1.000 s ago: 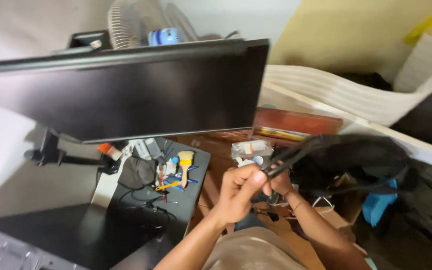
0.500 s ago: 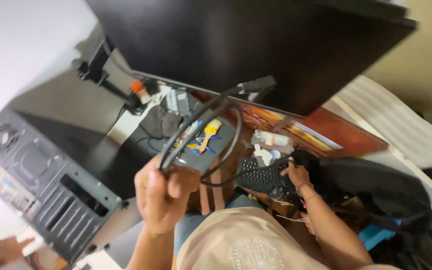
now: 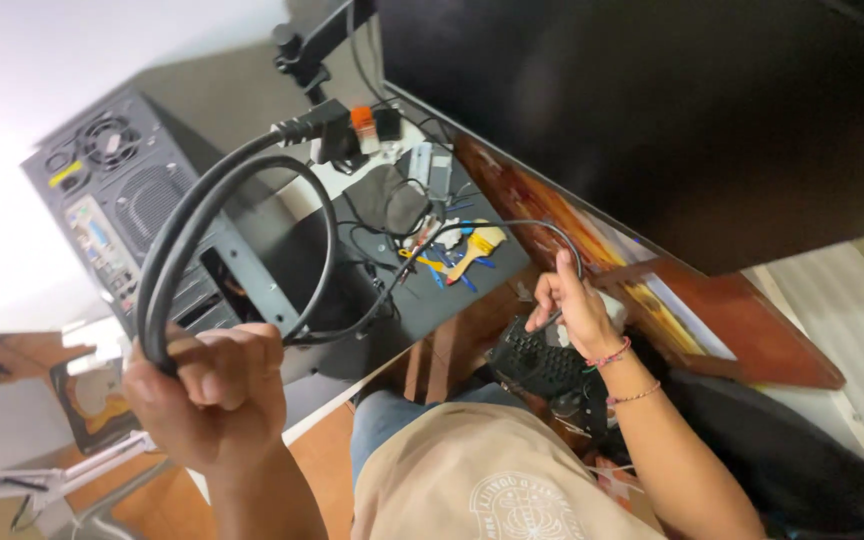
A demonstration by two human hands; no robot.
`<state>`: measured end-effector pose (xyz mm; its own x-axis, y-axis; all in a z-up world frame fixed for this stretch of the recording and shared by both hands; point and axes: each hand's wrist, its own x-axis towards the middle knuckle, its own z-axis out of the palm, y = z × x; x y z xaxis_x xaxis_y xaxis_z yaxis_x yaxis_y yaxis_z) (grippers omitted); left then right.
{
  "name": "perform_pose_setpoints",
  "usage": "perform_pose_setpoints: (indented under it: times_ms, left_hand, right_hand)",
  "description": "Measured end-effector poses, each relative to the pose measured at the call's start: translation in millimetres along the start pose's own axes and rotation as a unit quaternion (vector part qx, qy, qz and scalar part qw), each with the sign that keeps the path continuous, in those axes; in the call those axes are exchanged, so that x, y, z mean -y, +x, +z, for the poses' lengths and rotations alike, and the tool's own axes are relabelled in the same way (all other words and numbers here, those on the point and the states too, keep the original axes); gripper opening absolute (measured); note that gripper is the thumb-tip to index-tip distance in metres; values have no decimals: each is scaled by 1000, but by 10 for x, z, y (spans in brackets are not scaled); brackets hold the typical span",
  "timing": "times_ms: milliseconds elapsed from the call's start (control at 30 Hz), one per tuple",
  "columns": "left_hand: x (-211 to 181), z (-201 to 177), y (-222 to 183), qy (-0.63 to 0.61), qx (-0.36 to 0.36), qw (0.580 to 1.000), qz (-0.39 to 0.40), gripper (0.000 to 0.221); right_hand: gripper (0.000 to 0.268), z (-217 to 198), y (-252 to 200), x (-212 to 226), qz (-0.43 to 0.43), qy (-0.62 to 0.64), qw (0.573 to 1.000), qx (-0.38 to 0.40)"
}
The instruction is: The person uses a screwdriver to unscrew and open the side panel of a desktop computer case on a desk. They handle the panel and internal cables, then use a brush to clean dust from the case components.
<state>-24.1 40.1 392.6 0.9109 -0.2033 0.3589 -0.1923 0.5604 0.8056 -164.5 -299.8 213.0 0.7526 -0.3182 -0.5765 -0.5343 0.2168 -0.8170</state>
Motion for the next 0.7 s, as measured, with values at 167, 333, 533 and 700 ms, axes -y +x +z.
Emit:
perform_pose_setpoints:
  times_ms: [167,333,533,700]
  left_hand:
    - [-248,-510,-40,-27,-38,999,10,47]
    - [-521,-1068,49,-72,-60,995,30,45]
    - [-669,-1696,302,-102,-35,991,75,46]
    - [-713,-2040,502,-106,-22,991,81,45]
  right_hand:
    - [73,552,22,702,-70,79,990,98]
    - [70,1142,-20,1383,-100,132,972,166]
    - [66,1872,149,1984,-122,140,965,187]
    - [58,2367,518,2224,-166,79,975,128]
